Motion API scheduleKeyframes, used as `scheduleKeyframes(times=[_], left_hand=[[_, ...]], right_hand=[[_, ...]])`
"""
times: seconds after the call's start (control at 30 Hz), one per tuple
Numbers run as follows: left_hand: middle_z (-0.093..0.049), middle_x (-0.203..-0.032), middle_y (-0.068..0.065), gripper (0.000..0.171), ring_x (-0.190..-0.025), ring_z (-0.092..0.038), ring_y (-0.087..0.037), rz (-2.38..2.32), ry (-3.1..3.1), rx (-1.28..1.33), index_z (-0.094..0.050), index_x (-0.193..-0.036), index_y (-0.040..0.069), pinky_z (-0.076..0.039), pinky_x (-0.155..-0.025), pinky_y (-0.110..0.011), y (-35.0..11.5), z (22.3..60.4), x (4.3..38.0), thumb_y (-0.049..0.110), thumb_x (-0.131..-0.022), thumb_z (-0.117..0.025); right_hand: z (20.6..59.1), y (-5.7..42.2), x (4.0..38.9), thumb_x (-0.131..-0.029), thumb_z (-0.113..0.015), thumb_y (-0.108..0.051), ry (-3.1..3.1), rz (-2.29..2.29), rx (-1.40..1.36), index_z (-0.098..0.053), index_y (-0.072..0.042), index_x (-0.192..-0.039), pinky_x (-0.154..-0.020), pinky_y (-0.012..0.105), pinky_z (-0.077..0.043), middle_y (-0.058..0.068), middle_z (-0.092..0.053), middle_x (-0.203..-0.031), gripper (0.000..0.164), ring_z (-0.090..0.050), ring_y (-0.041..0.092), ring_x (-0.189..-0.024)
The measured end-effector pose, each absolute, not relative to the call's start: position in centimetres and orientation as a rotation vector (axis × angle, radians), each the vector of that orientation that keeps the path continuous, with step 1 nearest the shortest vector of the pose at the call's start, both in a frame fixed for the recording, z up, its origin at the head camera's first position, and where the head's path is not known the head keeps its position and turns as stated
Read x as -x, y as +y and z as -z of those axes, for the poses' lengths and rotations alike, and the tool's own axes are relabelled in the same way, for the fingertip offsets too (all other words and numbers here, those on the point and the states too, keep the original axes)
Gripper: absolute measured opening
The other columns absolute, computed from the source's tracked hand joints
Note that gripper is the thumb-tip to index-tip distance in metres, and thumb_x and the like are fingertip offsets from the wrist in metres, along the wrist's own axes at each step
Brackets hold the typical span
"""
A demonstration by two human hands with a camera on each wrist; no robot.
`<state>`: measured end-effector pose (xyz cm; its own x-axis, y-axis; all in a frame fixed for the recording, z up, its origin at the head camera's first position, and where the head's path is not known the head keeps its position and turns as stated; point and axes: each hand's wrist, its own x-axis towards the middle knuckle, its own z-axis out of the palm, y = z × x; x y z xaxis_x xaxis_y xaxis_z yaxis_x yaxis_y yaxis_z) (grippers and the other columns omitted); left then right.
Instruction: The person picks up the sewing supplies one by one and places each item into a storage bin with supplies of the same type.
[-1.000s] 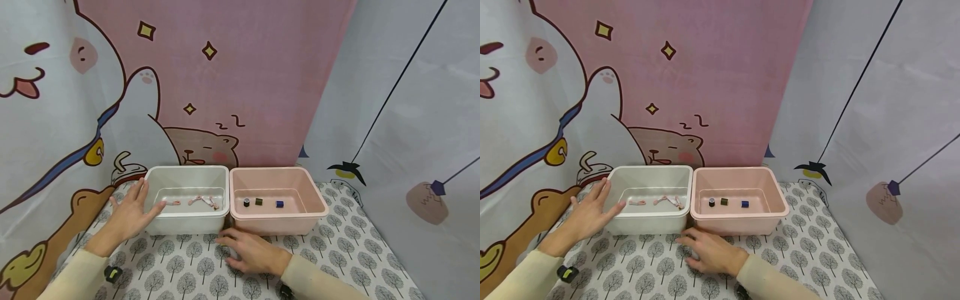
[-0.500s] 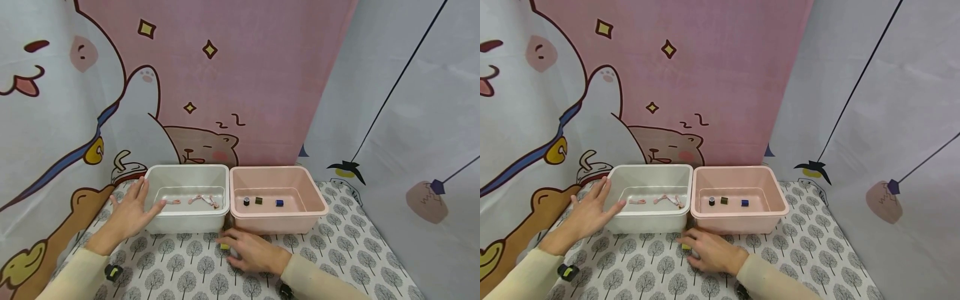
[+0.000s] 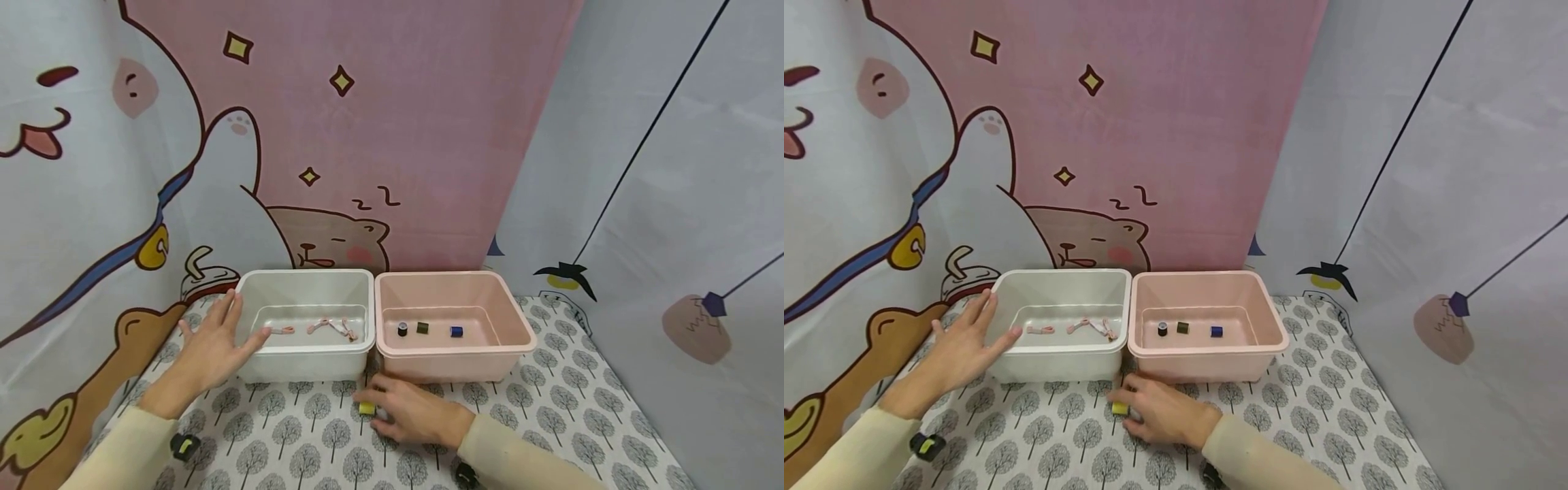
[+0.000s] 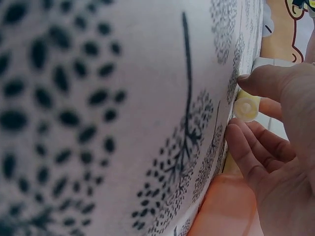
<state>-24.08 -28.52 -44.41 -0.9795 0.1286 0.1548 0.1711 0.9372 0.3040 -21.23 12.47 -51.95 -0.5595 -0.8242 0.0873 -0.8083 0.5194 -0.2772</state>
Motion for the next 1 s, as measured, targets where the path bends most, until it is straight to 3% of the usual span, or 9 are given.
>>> scheduleKeyframes(times=[0.17, 0.37, 1.0], left_hand=[[-0.01, -0.193, -0.035, 0.112, -0.177, -0.015, -0.065, 0.474, -2.963, 0.226, -0.016, -0.183, -0.008, 0.001, -0.118, -0.108, -28.45, 44.43, 24.04, 0.074, -0.115, -0.052], [-0.01, -0.193, -0.035, 0.112, -0.177, -0.015, -0.065, 0.476, -2.961, 0.225, -0.016, -0.183, -0.008, 0.001, -0.118, -0.108, -28.4, 44.36, 24.05, 0.074, -0.114, -0.052], [-0.009, -0.193, -0.034, 0.113, -0.176, -0.015, -0.066, 0.498, -2.955, 0.225, -0.015, -0.183, -0.007, 0.004, -0.118, -0.108, -28.48, 44.68, 24.12, 0.075, -0.114, -0.051]], right_hand=[[52.1, 12.36, 21.32, -0.109, -0.083, -0.023, 2.69, 0.455, 1.46, -0.069, -0.021, -0.162, -0.089, 0.006, -0.057, 0.001, -0.074, -0.139, 0.054, -0.061, -0.007, -0.095], [52.22, 12.34, 21.37, -0.11, -0.082, -0.022, 2.703, 0.433, 1.45, -0.072, -0.022, -0.158, -0.096, 0.009, -0.059, -0.002, -0.075, -0.136, 0.049, -0.064, -0.005, -0.104], [51.82, 12.72, 21.08, -0.109, -0.084, -0.021, 2.725, 0.497, 1.536, -0.074, -0.018, -0.154, -0.103, 0.011, -0.06, -0.002, -0.078, -0.136, 0.046, -0.072, 0.0, -0.113]])
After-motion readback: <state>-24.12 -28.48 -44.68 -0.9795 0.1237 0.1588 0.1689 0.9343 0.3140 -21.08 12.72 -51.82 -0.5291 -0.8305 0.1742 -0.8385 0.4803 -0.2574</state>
